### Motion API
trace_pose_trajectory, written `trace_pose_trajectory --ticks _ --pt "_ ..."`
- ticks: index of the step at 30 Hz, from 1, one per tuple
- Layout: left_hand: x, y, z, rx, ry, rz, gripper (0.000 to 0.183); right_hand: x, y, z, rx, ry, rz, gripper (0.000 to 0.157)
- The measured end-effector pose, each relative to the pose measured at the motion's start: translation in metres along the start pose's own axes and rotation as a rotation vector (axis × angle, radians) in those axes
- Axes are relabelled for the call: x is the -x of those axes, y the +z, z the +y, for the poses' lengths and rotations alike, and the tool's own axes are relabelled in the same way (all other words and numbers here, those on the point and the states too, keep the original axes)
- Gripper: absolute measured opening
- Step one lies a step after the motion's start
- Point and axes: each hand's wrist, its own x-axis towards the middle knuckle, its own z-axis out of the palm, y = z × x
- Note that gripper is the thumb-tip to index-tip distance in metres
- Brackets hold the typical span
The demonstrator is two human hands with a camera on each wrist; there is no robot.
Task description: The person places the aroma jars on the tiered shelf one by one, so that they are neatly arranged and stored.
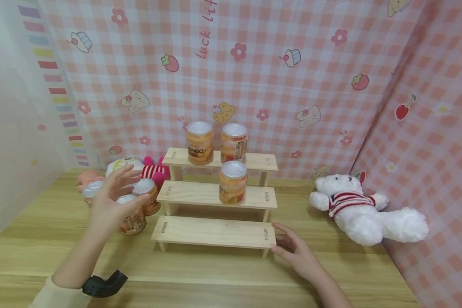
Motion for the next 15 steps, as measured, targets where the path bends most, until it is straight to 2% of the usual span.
trace_pose_trajectory --ticks 6,9,15 --pt "0.003 -0.021 -0.010 -0.024 -0.032 0.014 0.070 0.000 0.000 0.001 0.002 -0.008 0.001 0.055" --pt "0.003 -0.031 -0.015 -0.069 -0.040 0.023 0.070 0.000 0.000 0.001 0.003 -0.012 0.003 0.055" --pt "0.003 -0.051 -0.030 -0.148 -0.053 0.082 0.073 0.000 0.000 0.001 -0.005 -0.014 -0.004 0.056"
